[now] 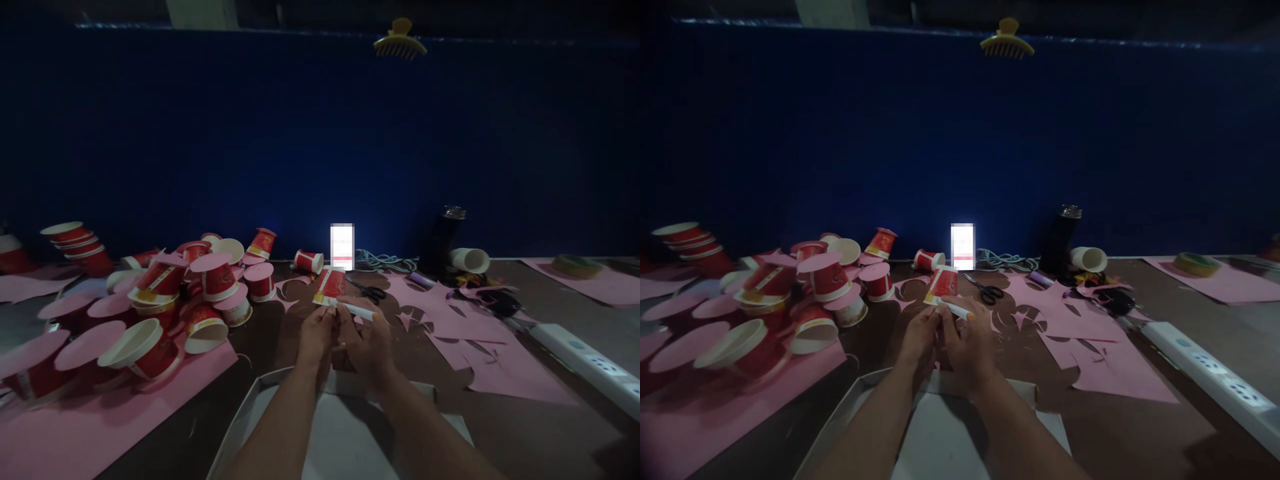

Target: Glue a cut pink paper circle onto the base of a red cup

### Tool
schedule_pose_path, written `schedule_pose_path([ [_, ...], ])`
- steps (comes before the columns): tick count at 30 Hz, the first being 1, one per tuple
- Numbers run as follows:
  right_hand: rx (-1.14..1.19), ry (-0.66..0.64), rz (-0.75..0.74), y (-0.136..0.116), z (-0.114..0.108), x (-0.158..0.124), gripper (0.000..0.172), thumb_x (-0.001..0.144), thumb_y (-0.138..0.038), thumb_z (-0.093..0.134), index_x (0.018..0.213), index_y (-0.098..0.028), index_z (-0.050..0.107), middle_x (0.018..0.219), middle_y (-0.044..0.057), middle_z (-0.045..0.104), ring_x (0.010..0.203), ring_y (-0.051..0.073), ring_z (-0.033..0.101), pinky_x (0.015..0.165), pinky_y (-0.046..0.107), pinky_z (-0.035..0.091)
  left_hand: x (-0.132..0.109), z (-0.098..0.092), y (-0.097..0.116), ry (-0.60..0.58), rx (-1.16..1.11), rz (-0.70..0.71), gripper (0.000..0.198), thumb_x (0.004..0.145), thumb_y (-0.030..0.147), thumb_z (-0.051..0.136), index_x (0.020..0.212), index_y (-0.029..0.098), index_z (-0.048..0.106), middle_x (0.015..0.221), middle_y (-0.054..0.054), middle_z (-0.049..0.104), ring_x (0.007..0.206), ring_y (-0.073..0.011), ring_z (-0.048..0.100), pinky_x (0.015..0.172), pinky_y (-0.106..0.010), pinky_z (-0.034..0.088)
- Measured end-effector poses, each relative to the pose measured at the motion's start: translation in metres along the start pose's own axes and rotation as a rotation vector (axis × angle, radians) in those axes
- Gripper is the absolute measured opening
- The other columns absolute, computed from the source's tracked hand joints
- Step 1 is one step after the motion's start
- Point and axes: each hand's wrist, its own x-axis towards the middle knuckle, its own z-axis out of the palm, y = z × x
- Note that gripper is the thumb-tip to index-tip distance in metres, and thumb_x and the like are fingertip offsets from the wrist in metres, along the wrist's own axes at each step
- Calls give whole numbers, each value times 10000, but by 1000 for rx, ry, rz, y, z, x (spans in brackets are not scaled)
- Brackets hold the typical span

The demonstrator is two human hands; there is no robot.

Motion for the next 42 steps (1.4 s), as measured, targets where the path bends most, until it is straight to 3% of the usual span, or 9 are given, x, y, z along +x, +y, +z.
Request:
schedule_pose_path([
  [4, 19, 104, 2, 1, -1, -1, 163, 871, -277, 524, 932, -209, 659, 923, 71, 691, 907, 211, 623, 863, 417, 471, -1, 2, 3, 18, -16, -36, 208, 634, 368, 662, 638, 163, 627, 606, -8, 587, 569, -118, 499, 538, -216, 354],
  [11, -19, 11, -20, 0, 1, -1, 176, 879, -275, 506, 916, -221, 669, 846, 63, 687, 887, 214, 616, 840, 399, 469, -4, 0, 4, 26, 115, -18, 189, 677, 355, 627, 597, 186, 597, 450, 34, 441, 482, -113, 401, 511, -227, 325],
  [21, -56, 31, -37, 1, 3, -3, 176, 890, -276, 500, 941, -203, 652, 859, 69, 683, 903, 210, 611, 841, 399, 454, 0, -1, 0, 5, 154, 12, 243, 662, 399, 613, 641, 157, 603, 564, 8, 544, 549, -115, 457, 521, -218, 344],
  [29, -29, 41, -20, 2, 3, -1, 185, 889, -287, 501, 929, -202, 661, 838, 64, 682, 853, 202, 622, 808, 378, 462, -2, -2, 6, 28, 351, 43, 250, 681, 385, 573, 575, 158, 575, 520, 20, 505, 522, -107, 416, 508, -217, 313],
  [42, -52, 53, 12, 2, 3, -1, 186, 888, -295, 491, 871, -192, 646, 863, 69, 678, 840, 199, 601, 791, 374, 455, -5, -1, 7, 9, 249, 16, 191, 670, 340, 606, 616, 157, 618, 511, 17, 536, 482, -102, 444, 472, -207, 320],
])
